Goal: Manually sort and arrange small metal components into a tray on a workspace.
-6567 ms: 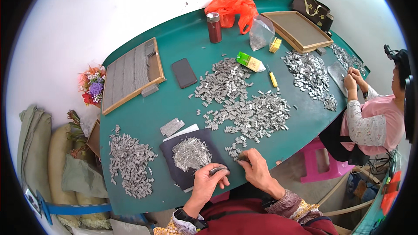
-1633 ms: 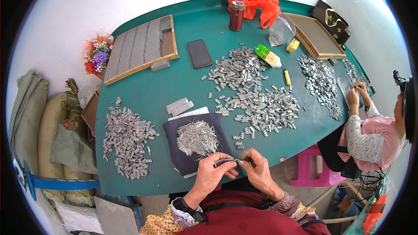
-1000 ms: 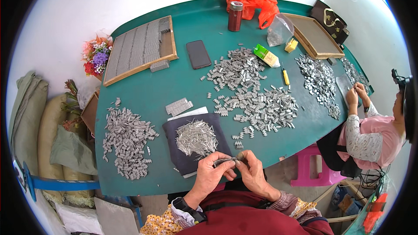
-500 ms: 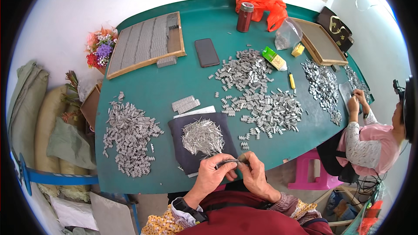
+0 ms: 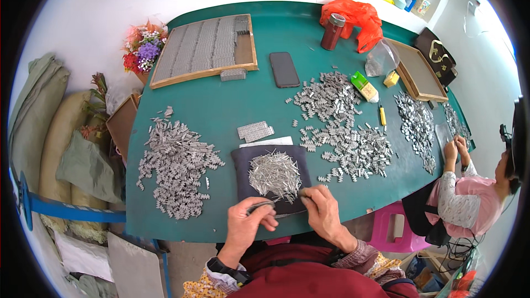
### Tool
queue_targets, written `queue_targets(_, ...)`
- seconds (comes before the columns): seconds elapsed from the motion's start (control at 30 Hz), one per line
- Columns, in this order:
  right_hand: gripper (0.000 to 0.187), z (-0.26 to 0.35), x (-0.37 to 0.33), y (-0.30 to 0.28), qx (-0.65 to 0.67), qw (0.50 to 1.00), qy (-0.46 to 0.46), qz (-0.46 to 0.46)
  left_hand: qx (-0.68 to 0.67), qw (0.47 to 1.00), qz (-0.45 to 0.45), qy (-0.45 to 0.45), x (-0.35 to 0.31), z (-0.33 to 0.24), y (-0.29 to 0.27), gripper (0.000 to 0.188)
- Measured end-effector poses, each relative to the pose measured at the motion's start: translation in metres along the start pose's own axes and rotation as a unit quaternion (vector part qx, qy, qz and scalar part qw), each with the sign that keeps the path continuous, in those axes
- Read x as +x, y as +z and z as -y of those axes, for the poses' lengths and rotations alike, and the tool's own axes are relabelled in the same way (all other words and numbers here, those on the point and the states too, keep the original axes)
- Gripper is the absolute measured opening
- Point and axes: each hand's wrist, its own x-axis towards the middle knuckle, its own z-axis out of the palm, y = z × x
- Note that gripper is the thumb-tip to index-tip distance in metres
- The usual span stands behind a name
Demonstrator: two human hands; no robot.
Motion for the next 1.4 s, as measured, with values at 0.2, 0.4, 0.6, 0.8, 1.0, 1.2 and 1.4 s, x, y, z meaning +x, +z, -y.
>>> queue_targets(0.2, 0.015, 0.000, 0.009, 0.007, -0.148, 0.988, -0.036, -0.001, -0.025, 0.998, -0.051, 0.020, -0.018, 0.005, -0.039, 0.011)
queue_targets(0.4, 0.017, 0.012, 0.014, 0.024, -0.123, 0.982, -0.114, 0.089, -0.047, 0.998, -0.032, 0.005, -0.026, 0.014, -0.042, 0.010)
queue_targets(0.6, 0.014, 0.014, 0.026, 0.031, -0.177, 0.959, -0.159, 0.157, -0.034, 0.999, 0.003, -0.007, -0.027, 0.017, -0.041, 0.011)
queue_targets(0.8, 0.017, 0.014, 0.027, 0.031, -0.213, 0.959, -0.130, 0.138, -0.036, 0.999, 0.009, -0.009, -0.029, 0.022, -0.044, 0.011)
queue_targets(1.0, 0.017, 0.012, 0.035, 0.029, -0.175, 0.954, -0.194, 0.149, -0.026, 1.000, 0.012, -0.006, -0.027, 0.021, -0.042, 0.011)
queue_targets(1.2, 0.014, 0.018, 0.050, 0.031, -0.281, 0.910, -0.210, 0.223, -0.006, 1.000, 0.015, -0.018, -0.027, 0.018, -0.037, 0.012)
queue_targets(1.4, 0.012, 0.012, 0.046, 0.025, -0.139, 0.969, -0.098, 0.177, 0.030, 0.999, 0.026, -0.009, -0.022, 0.016, -0.030, 0.011)
